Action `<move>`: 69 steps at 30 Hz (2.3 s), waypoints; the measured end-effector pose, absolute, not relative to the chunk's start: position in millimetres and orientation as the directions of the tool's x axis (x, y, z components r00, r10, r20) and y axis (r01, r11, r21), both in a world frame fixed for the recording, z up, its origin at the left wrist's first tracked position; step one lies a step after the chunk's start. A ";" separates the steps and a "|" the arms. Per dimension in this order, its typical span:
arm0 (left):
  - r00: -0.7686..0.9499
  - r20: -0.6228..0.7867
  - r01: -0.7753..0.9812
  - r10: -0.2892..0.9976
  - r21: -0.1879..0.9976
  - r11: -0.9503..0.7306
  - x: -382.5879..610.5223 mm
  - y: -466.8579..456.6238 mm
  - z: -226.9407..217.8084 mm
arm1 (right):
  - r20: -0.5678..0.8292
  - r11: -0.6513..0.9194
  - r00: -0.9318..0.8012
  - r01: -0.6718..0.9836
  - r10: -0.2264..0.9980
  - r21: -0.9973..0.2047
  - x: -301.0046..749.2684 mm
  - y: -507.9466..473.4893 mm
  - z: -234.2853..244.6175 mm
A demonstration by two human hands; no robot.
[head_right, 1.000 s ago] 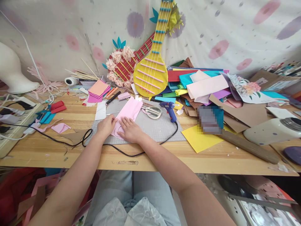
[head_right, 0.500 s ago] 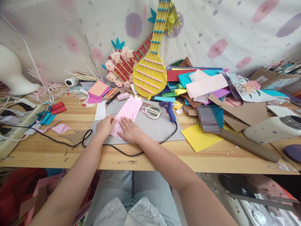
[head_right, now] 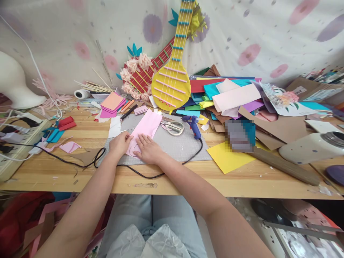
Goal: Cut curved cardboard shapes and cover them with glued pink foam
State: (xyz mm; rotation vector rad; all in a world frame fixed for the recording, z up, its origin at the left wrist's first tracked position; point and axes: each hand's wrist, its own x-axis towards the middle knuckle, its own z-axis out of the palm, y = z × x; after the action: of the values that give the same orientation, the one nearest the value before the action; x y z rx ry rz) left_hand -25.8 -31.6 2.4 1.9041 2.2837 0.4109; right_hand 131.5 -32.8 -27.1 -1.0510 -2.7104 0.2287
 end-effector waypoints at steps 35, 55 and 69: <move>-0.202 -0.137 -0.154 0.970 0.982 0.107 -5.0 -23.5 -9.7 | 0.131 0.199 -0.244 0.278 0.961 -0.940 148.2 0.2 -32.3; -0.263 -0.169 -0.359 0.950 0.931 0.066 -0.5 -24.6 0.6 | -0.030 -0.035 -0.229 -0.020 0.973 -0.999 149.3 -2.8 -13.1; -0.260 -0.226 -0.433 0.939 0.896 0.096 -5.1 -22.5 -1.0 | 0.018 0.031 -0.268 0.042 0.963 -0.999 150.6 -2.7 -12.6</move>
State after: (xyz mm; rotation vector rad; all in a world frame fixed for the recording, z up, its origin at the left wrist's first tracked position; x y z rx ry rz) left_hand -5.1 -22.5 -1.0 0.6054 1.1672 1.4708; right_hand 150.6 -2.7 -12.6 -1.0839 -1.4525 1.3647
